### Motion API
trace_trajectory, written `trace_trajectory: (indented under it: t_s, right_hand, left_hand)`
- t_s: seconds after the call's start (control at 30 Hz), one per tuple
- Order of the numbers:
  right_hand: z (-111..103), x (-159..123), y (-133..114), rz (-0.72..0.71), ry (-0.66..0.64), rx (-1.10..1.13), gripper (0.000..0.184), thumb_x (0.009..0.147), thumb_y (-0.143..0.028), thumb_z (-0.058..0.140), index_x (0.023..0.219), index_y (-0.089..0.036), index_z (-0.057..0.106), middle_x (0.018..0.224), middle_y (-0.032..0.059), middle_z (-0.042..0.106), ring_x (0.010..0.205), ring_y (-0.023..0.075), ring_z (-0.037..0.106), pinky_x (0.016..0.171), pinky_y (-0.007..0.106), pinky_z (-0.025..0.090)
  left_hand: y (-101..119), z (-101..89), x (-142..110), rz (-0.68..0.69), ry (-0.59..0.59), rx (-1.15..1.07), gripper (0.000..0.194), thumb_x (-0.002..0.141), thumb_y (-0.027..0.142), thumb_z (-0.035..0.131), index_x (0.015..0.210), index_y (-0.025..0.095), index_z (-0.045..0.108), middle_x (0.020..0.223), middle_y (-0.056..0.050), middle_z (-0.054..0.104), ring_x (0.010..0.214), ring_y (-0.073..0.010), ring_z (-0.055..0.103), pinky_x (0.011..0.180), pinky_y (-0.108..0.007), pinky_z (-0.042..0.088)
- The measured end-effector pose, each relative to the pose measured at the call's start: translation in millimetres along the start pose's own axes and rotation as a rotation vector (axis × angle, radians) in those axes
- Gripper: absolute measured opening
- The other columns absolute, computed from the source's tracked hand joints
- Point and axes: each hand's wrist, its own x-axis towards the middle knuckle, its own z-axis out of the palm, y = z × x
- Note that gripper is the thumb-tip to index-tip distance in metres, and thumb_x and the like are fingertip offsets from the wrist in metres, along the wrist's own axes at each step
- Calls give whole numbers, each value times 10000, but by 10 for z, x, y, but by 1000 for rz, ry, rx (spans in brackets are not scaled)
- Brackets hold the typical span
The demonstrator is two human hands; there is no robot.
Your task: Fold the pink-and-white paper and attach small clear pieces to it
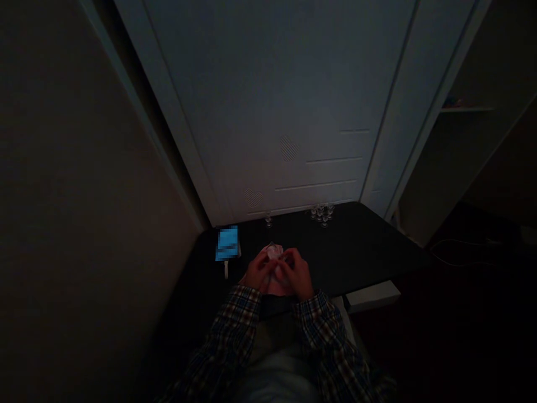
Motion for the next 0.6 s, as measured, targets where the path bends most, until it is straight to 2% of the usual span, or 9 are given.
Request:
trace_trajectory:
  t_s: [0.1,0.33,0.6]
  right_hand:
    - [-9,0,-29,-52,-23,-2,214,757,-324,531,934,-205,529,839,9,605,709,135,561,662,241,433]
    - [-22,-12,-65,-136,-81,-29,203,740,-239,571,940,-207,579,899,29,579,783,145,537,716,256,430]
    - [-21,-22,-107,-180,-60,-7,226,815,-221,467,1010,-243,579,1083,48,481,989,160,495,874,307,402]
  left_hand:
    - [20,-17,15,8,33,66,351,568,360,686,843,144,652,943,-92,643,919,-239,573,819,-364,445]
    - [-36,-49,18,-61,63,-9,376,579,368,682,864,128,633,859,-89,658,809,-220,603,726,-344,474]
    - [-8,-17,9,-60,119,-119,437,588,383,671,934,122,611,969,-112,642,898,-234,589,793,-367,456]
